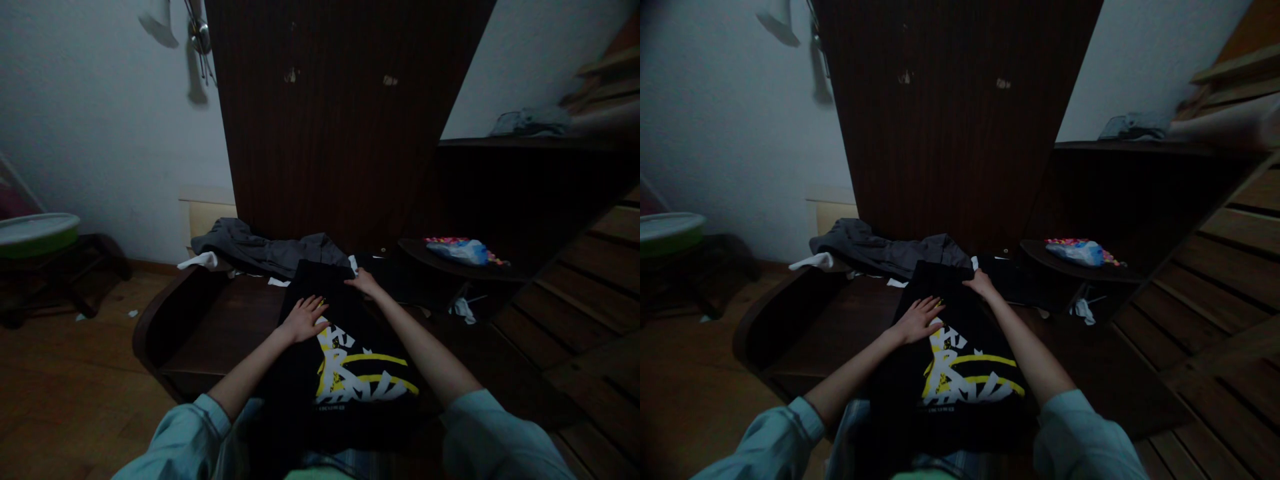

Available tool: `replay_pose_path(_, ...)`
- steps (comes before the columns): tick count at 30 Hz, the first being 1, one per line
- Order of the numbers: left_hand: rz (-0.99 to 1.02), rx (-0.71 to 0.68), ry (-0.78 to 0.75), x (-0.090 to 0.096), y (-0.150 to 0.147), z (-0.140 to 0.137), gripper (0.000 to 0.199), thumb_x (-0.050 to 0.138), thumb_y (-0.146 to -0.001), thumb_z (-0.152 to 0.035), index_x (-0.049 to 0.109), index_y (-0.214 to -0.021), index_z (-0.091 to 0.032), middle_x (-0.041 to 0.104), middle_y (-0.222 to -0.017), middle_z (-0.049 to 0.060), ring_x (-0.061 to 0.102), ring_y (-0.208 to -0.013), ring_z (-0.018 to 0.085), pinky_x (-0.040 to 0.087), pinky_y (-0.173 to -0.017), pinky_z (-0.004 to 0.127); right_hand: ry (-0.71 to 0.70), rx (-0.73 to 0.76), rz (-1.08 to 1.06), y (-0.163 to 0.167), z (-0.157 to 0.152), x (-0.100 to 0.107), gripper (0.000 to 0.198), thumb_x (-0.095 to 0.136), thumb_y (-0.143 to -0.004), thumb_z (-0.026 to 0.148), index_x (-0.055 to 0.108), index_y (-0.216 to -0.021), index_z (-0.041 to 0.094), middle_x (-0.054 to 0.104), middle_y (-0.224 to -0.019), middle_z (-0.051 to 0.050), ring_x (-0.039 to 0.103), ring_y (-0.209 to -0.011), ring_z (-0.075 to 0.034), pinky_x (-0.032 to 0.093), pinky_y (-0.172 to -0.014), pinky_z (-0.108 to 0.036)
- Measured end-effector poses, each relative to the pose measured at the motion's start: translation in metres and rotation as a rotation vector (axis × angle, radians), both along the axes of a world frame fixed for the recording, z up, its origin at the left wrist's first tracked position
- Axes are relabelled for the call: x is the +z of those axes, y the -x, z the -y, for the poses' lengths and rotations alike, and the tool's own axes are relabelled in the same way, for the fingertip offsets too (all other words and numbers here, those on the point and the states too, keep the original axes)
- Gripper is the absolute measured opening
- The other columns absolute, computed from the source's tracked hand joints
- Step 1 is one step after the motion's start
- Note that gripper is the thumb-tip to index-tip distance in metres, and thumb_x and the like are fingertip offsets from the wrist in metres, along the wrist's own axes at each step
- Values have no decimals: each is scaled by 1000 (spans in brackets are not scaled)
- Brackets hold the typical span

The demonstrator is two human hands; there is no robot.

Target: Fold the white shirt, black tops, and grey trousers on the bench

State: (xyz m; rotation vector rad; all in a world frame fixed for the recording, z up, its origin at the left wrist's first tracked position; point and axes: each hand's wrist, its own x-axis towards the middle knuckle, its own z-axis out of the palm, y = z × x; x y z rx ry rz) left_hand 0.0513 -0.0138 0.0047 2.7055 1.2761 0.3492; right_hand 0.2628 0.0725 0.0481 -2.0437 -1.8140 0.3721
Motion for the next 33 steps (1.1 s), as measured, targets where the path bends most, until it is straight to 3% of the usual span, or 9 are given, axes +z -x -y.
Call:
replay_pose_path(6,33,4,-5,1,0,6,58,33,-82,-53,33,-130,-19,29,-140,10,20,-130,25,21,-101,47,-5,33,37,9,9,0,13,65,-61,25,58,-69,18,62,-71,-2,59,-70,-16,35,-53,-20)
replay_pose_path(14,27,8,-2,-2,-3,15,53,33,-83,-52,39,-127,-22,35,-137,9,25,-128,25,21,-100,48,-132,38,170,55,46,19,16,50,-73,19,55,-88,19,64,-85,-8,60,-81,-20,38,-62,-24)
replay_pose_path(20,111,-8,36,-2,-2,12,51,41,-81,-46,42,-123,-18,41,-133,11,30,-125,26,21,-100,48,-72,125,188,95,49,7,24,47,-74,11,56,-95,16,64,-90,-15,60,-87,-24,42,-68,-30)
replay_pose_path(24,344,77,151,1,-2,-4,31,43,-81,-28,49,-108,-13,60,-106,11,55,-99,20,39,-87,34,12,118,10,97,35,-1,14,54,-70,16,61,-82,17,65,-89,-12,60,-89,-24,43,-69,-29)
replay_pose_path(27,525,241,192,3,-11,-23,19,44,-81,-26,50,-95,-14,64,-85,6,59,-76,16,44,-70,26,50,143,-92,88,24,0,11,55,-71,23,61,-66,16,67,-74,-9,62,-81,-21,43,-64,-25)
replay_pose_path(30,651,357,168,-1,-24,-39,22,50,-77,-29,47,-94,-15,61,-73,2,57,-64,14,42,-60,24,86,187,-176,75,20,5,28,46,-80,30,59,-60,15,65,-61,-5,62,-64,-15,43,-56,-21)
replay_pose_path(33,717,407,140,-7,-33,-45,36,53,-74,-24,44,-108,-14,56,-65,-3,54,-58,12,39,-56,21,62,219,-257,57,32,10,32,38,-85,33,59,-68,15,66,-67,-4,61,-62,-11,43,-55,-19)
